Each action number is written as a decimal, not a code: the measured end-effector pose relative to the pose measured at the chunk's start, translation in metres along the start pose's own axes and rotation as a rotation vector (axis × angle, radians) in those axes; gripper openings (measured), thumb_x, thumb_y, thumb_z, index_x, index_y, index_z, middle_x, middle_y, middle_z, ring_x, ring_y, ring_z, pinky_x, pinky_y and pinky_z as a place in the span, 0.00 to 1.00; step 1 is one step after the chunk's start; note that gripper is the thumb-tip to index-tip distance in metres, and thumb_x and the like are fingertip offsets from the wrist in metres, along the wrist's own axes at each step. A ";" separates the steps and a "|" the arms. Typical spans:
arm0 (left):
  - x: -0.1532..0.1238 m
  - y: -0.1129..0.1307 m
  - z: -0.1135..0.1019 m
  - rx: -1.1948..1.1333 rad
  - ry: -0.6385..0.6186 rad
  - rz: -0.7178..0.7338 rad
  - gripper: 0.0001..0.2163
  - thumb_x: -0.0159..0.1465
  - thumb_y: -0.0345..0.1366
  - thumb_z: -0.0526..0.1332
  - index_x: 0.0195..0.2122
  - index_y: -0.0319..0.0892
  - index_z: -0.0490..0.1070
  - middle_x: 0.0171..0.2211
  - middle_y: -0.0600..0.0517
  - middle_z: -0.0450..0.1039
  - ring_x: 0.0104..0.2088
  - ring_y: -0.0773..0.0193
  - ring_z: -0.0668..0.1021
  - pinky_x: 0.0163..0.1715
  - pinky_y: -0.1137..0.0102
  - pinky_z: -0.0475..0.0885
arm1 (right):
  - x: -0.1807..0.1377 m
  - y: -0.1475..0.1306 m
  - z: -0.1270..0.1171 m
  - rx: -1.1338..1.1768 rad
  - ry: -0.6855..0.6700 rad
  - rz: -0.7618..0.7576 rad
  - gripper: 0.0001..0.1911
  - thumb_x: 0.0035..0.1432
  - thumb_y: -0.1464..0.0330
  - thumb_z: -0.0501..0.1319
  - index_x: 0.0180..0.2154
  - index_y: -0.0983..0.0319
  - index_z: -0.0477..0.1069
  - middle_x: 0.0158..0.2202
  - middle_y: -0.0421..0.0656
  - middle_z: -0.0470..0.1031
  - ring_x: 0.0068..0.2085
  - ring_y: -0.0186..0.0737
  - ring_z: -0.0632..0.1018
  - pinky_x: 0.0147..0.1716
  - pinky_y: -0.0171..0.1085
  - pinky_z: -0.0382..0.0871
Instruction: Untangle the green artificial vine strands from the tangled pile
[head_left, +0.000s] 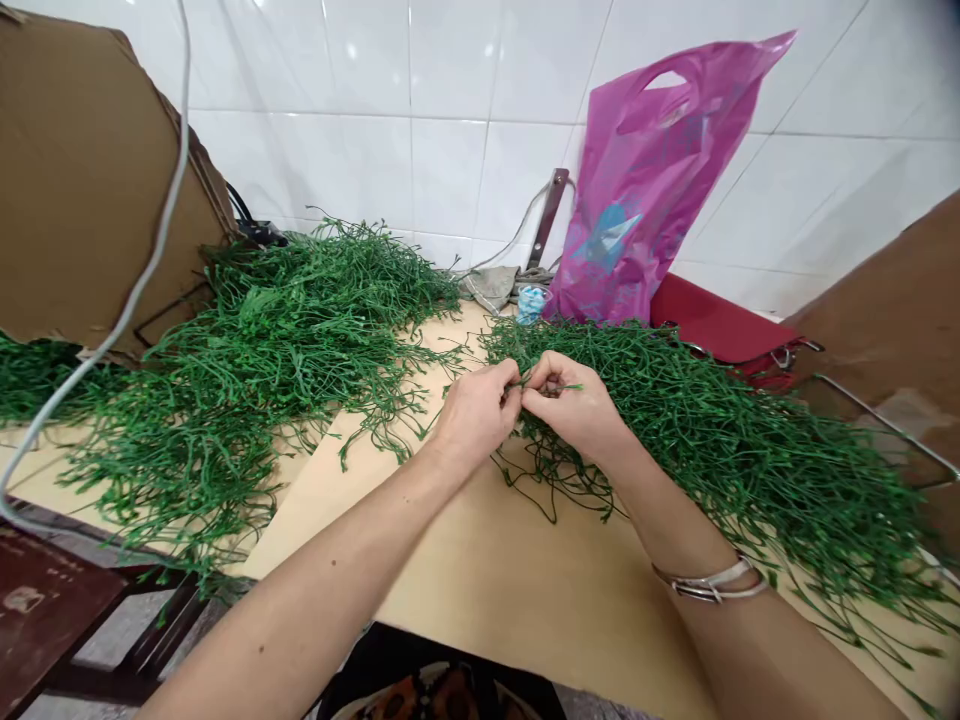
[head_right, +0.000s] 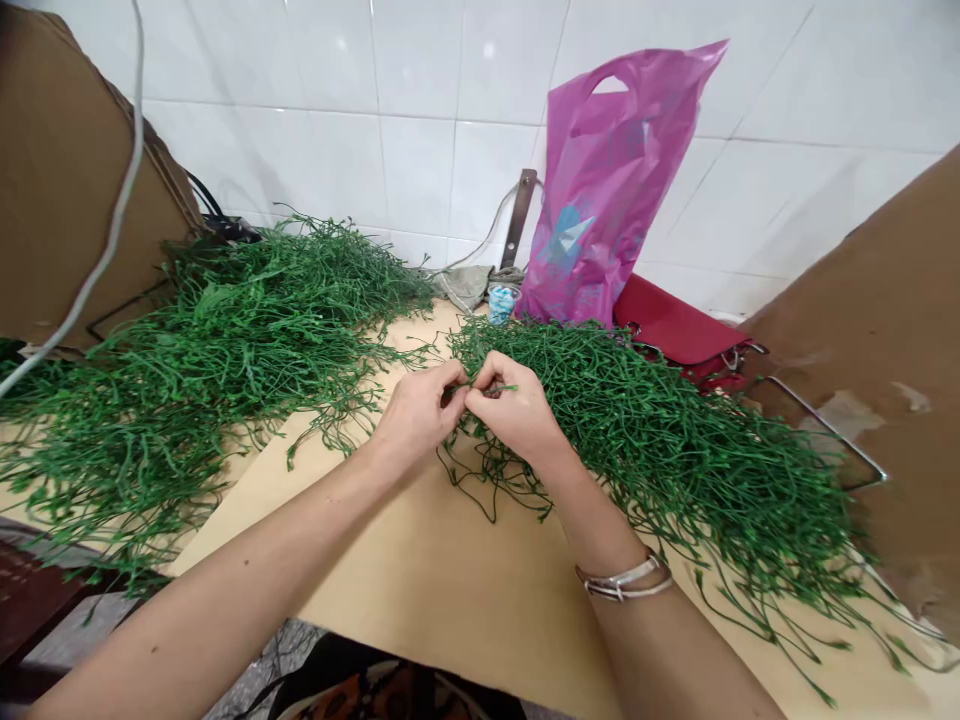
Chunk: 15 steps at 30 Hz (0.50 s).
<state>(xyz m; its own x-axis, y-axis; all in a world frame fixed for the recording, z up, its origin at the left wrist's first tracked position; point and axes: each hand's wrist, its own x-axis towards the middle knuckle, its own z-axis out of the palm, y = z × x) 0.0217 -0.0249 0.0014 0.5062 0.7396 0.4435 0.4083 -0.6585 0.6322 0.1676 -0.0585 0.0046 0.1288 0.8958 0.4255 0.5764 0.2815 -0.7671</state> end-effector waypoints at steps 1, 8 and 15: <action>0.001 -0.001 0.000 -0.007 0.002 -0.012 0.05 0.62 0.29 0.55 0.30 0.44 0.67 0.25 0.55 0.67 0.27 0.63 0.67 0.31 0.69 0.60 | 0.000 0.000 0.000 -0.020 0.007 -0.014 0.05 0.45 0.71 0.57 0.23 0.58 0.60 0.22 0.34 0.63 0.24 0.32 0.65 0.25 0.33 0.60; 0.006 -0.009 -0.008 -0.094 -0.052 -0.089 0.06 0.59 0.27 0.56 0.28 0.45 0.66 0.21 0.58 0.60 0.24 0.64 0.62 0.27 0.69 0.56 | 0.000 -0.008 0.015 -0.268 0.040 -0.164 0.09 0.49 0.74 0.56 0.24 0.56 0.56 0.26 0.37 0.62 0.30 0.38 0.65 0.33 0.38 0.60; -0.001 -0.010 -0.016 -0.345 -0.090 -0.220 0.07 0.57 0.28 0.59 0.24 0.44 0.64 0.17 0.60 0.61 0.21 0.68 0.62 0.26 0.70 0.56 | 0.011 0.007 -0.033 -0.494 0.370 -0.080 0.09 0.50 0.73 0.56 0.25 0.55 0.56 0.25 0.39 0.62 0.29 0.42 0.66 0.35 0.44 0.63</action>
<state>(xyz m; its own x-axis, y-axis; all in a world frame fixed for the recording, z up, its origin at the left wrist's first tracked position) 0.0054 -0.0166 0.0046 0.5059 0.8324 0.2262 0.2440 -0.3896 0.8881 0.1996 -0.0575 0.0194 0.2900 0.6753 0.6781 0.8898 0.0706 -0.4508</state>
